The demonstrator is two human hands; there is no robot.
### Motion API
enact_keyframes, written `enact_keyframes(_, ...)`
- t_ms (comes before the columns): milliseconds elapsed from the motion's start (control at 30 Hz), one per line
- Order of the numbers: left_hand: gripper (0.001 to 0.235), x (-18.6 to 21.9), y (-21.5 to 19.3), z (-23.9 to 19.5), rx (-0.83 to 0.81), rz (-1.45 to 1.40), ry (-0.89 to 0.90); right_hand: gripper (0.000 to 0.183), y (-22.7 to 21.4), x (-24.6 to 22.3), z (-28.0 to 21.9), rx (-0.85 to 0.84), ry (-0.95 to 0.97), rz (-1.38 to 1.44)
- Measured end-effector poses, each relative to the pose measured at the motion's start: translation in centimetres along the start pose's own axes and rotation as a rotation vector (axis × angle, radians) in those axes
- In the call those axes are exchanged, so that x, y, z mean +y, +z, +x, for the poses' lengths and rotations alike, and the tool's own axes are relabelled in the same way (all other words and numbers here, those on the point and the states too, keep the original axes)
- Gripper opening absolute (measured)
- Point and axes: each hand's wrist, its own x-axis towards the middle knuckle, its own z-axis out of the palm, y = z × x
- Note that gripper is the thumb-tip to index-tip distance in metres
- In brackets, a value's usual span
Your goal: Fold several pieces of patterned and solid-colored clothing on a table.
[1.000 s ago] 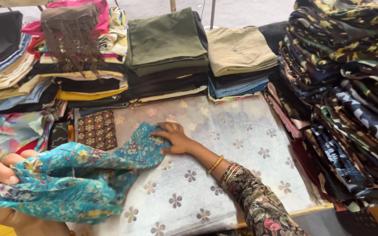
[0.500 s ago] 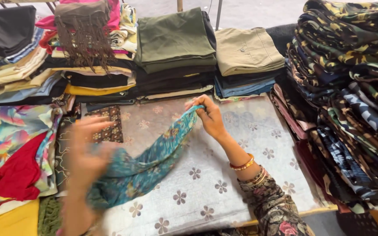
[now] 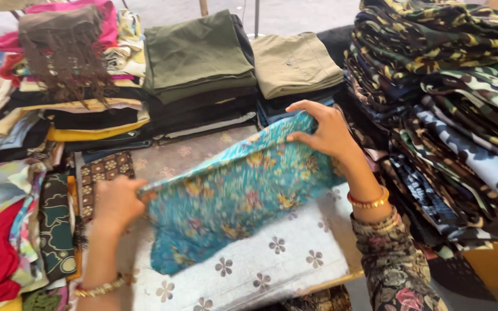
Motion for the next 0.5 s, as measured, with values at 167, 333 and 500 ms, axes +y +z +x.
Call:
enact_keyframes(167, 0.018, -4.0, -3.7, 3.7, 0.334, -0.026, -0.057, 0.053, -2.1, 1.2, 2.2, -0.081, -0.094, -0.163)
enact_keyframes(333, 0.015, -0.7, -8.7, 2.5, 0.494, -0.132, 0.05, 0.036, -3.2, 3.5, -0.6, 0.03, 0.052, -0.138)
enact_keyframes(500, 0.034, 0.7, -4.7, -1.0, 0.373, -0.28, 0.048, 0.04, -2.0, 6.6, -6.4, 0.081, -0.066, -0.153)
